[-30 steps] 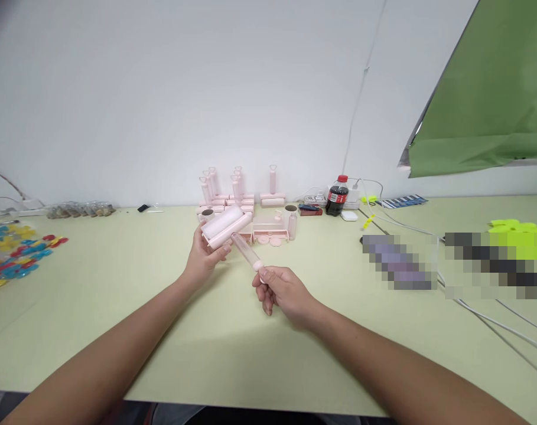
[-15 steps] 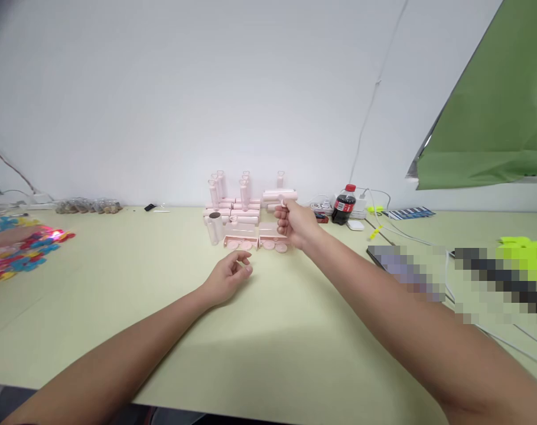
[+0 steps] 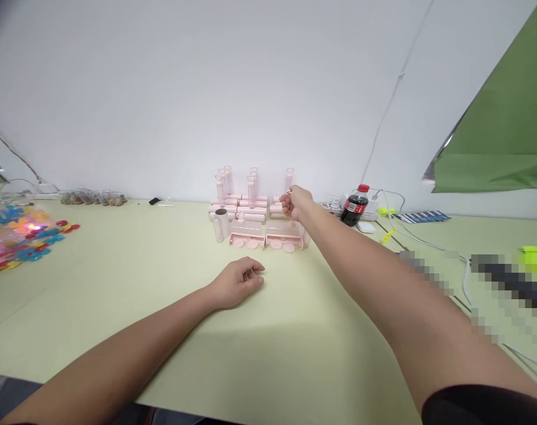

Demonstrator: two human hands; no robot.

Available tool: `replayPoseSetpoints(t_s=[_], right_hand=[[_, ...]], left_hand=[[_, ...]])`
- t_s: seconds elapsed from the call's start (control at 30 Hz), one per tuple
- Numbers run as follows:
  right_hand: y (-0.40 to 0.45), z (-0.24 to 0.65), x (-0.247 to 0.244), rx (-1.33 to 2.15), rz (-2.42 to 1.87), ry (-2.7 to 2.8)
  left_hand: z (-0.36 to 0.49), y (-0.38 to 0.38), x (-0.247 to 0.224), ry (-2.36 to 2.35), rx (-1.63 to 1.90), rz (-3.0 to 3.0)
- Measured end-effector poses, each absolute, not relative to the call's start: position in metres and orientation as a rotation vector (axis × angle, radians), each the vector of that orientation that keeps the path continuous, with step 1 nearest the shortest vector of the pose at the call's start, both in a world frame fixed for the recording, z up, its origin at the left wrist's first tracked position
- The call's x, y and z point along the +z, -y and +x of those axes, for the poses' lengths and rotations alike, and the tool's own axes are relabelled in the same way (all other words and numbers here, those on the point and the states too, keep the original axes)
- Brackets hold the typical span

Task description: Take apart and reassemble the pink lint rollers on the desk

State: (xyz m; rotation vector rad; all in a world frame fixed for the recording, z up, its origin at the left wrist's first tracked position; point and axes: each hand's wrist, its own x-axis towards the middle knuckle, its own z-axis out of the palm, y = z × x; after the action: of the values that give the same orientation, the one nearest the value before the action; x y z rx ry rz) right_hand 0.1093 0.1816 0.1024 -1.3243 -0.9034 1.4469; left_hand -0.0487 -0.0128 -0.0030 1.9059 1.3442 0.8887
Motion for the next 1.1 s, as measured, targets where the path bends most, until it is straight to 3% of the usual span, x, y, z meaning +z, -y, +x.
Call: replayPoseSetpoints(t_s=[0.5, 0.9, 1.1], right_hand=[[-0.230, 0.115, 0.107, 1.268, -1.351, 1.176], [-0.162, 0.096, 0.115, 0.951, -1.185, 1.593], [-0.137, 0.059, 0.105, 0.316, -0.892, 2.499]], left_hand=[[-0.050, 0.014, -0.004, -1.341, 0.839, 1.919], [-0.047, 0.013, -0.003, -1.366, 0.830, 1.958], [-0.047, 0.012, -0.003, -1.350, 0.855, 1.969]])
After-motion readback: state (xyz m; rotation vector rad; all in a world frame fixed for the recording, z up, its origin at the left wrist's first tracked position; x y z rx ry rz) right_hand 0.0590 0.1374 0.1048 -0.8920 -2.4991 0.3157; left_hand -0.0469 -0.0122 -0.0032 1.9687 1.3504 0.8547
